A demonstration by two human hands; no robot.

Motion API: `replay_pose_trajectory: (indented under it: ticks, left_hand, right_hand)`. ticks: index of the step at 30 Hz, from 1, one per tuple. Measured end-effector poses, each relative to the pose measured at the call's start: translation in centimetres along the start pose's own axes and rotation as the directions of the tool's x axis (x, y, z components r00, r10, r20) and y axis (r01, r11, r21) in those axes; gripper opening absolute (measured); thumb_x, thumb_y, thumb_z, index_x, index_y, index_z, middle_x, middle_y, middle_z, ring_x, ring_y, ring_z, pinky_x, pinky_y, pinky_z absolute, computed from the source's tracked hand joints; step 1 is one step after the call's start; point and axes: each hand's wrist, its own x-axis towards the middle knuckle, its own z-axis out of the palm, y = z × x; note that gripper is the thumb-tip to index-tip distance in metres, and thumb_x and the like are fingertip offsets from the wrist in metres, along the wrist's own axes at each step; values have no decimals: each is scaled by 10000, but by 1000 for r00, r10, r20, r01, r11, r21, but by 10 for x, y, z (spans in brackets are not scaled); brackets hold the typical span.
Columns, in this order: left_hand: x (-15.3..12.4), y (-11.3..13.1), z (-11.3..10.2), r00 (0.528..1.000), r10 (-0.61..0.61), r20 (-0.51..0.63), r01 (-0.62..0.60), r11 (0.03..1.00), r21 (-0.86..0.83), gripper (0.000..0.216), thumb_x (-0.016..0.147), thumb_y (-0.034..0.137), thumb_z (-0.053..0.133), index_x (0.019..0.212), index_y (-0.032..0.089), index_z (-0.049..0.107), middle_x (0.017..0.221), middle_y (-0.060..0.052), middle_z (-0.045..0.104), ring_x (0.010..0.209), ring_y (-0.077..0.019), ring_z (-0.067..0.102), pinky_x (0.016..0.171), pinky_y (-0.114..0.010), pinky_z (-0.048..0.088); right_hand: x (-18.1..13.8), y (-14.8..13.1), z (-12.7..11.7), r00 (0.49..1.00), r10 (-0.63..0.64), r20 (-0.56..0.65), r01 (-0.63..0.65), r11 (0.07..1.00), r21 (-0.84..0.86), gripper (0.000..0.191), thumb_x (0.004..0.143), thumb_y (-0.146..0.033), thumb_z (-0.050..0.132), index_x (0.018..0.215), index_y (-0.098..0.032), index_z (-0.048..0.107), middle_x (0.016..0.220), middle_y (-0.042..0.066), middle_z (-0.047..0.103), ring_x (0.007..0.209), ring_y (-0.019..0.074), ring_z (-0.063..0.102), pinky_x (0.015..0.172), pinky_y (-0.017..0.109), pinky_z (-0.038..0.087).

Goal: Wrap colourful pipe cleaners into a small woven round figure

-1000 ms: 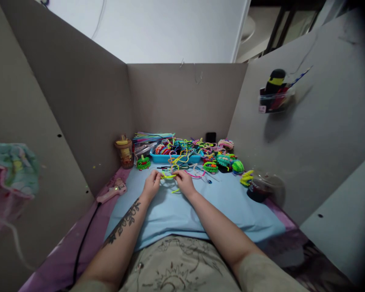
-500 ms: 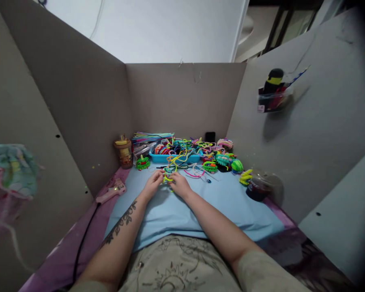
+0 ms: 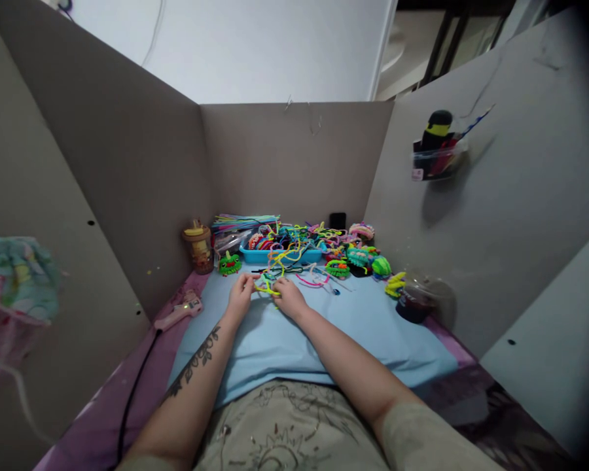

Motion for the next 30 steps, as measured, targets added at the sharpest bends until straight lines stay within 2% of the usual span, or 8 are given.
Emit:
replay_pose_trajectory:
  ticks: [2, 6, 10, 17, 19, 24, 27, 30]
  left_hand:
    - [0, 0, -2, 990, 63, -124, -60, 998, 23, 308, 829, 484, 591, 819, 187, 508, 967, -41, 687, 604, -103, 630, 608, -243, 489]
    - [1, 4, -6, 930, 140, -339, -141, 990, 24, 221, 910, 421, 462, 854, 210, 423, 930, -1, 669, 500, -56, 574, 554, -209, 446]
    - [8, 3, -13, 900, 115, -421, -146, 988, -42, 221, 889, 424, 453, 838, 223, 374, 827, 25, 664, 464, -62, 556, 545, -218, 452]
    - [21, -3, -30, 968, -25, -251, 1, 995, -95, 457, 875, 595, 278, 723, 203, 457, 573, -3, 587, 395, -91, 479, 554, -292, 491]
    - [21, -5, -28, 978, -40, -204, 30, 998, -54, 457, 861, 608, 338, 757, 197, 511, 650, -23, 631, 460, -101, 526, 569, -280, 483]
    - [15, -14, -10, 998, -66, 10, 64, 992, 106, 366, 662, 484, 725, 864, 190, 643, 879, -55, 697, 816, -188, 644, 706, -291, 494]
    - [11, -16, -6, 988, -97, 117, 77, 983, 165, 442, 641, 452, 754, 977, 188, 643, 933, -69, 697, 843, -208, 648, 710, -316, 504]
    - [10, -15, -9, 980, -102, 171, 70, 981, 183, 506, 665, 446, 745, 1077, 190, 601, 988, -85, 682, 847, -205, 653, 713, -322, 507]
  right_hand:
    - [0, 2, -1, 1000, -1, -9, 0, 1000, -12, 162, 733, -55, 621, 767, -206, 670, 870, 71, 628, 882, 229, 543, 818, 359, 460]
    - [-1, 2, -4, 1000, -8, -28, 8, 1000, -20, 179, 735, -56, 599, 791, -211, 669, 844, 64, 636, 872, 225, 537, 814, 351, 449]
    - [-1, 1, -5, 999, -24, -48, 23, 1000, -9, 173, 739, -66, 595, 824, -197, 669, 842, 62, 650, 851, 220, 553, 803, 342, 451]
    - [-1, -3, -19, 990, -140, -24, 140, 990, 16, 155, 781, -75, 568, 844, -190, 651, 865, 68, 663, 869, 212, 568, 803, 330, 458]
    - [0, -7, -23, 978, -208, 23, 208, 978, 21, 170, 768, -61, 572, 819, -205, 647, 871, 62, 661, 884, 212, 558, 813, 330, 453]
    - [0, -17, -26, 943, -317, 103, 315, 948, 34, 220, 777, -38, 545, 820, -226, 650, 900, 58, 646, 884, 210, 535, 848, 353, 440]
    - [-3, -19, -28, 945, -314, 92, 311, 949, 47, 240, 776, -31, 534, 876, -219, 647, 923, 71, 624, 922, 224, 524, 850, 371, 445]
    - [-5, -19, -31, 949, -306, 75, 299, 950, 92, 250, 748, -107, 621, 975, -212, 620, 980, 70, 610, 970, 234, 525, 875, 383, 452]
